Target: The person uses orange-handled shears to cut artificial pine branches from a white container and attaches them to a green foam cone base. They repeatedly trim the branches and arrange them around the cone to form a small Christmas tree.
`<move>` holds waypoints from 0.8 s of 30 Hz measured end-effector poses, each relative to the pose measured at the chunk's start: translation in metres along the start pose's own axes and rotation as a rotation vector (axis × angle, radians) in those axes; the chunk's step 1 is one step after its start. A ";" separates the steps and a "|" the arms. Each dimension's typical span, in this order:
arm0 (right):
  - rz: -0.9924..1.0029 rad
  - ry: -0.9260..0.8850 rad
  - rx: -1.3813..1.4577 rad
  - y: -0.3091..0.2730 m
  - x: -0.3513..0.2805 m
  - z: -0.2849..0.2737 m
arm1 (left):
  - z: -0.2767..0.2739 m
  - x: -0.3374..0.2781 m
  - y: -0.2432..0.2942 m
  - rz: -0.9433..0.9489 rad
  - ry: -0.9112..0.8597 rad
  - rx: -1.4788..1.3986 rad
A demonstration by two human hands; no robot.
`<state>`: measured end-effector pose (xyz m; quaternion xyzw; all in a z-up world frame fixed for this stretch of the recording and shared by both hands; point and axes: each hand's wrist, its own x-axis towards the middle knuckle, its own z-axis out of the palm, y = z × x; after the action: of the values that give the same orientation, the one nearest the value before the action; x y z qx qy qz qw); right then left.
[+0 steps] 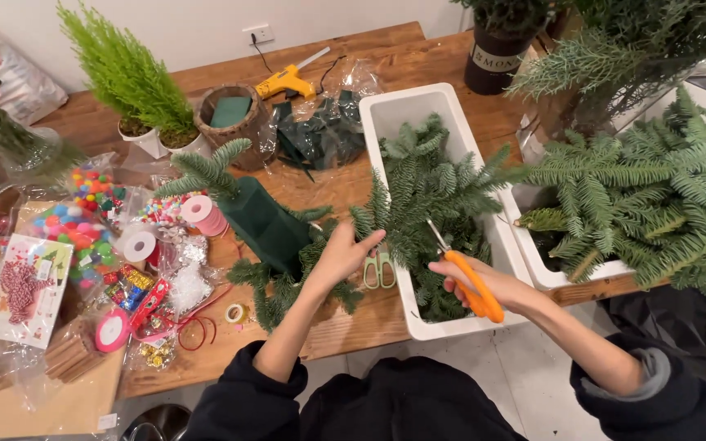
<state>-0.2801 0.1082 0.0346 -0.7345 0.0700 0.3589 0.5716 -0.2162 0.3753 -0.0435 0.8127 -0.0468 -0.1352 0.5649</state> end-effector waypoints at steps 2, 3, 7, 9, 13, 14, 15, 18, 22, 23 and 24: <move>0.031 -0.032 -0.048 -0.006 0.001 0.002 | 0.003 0.004 -0.001 0.047 -0.031 0.070; 0.031 -0.030 -0.047 -0.006 0.003 0.002 | 0.003 0.003 0.003 0.049 -0.034 0.070; 0.059 -0.044 0.023 -0.005 0.013 0.003 | 0.006 -0.003 0.025 0.081 -0.010 0.118; 0.064 -0.045 0.034 -0.005 0.017 0.002 | 0.006 -0.005 0.034 0.112 0.004 0.144; 0.118 -0.060 0.081 -0.005 0.024 -0.001 | 0.011 -0.012 0.026 0.146 -0.034 0.156; 0.132 -0.081 0.093 -0.006 0.027 -0.001 | 0.013 -0.015 0.020 0.141 -0.067 0.163; 0.133 -0.081 0.093 -0.011 0.023 -0.002 | 0.015 -0.013 0.020 0.141 -0.067 0.162; 0.169 -0.106 0.005 -0.021 0.023 -0.002 | 0.015 -0.008 0.019 0.143 -0.044 0.139; 0.147 -0.090 -0.026 -0.014 0.035 -0.006 | 0.014 -0.015 0.047 0.080 -0.047 0.119; 0.142 -0.072 -0.015 -0.014 0.036 -0.006 | 0.012 -0.021 0.062 0.042 -0.042 0.111; 0.141 -0.070 -0.014 -0.016 0.035 -0.005 | 0.014 -0.019 0.057 0.044 -0.043 0.111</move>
<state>-0.2438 0.1196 0.0265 -0.7189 0.0990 0.4241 0.5417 -0.2341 0.3471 0.0082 0.8384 -0.0843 -0.1375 0.5207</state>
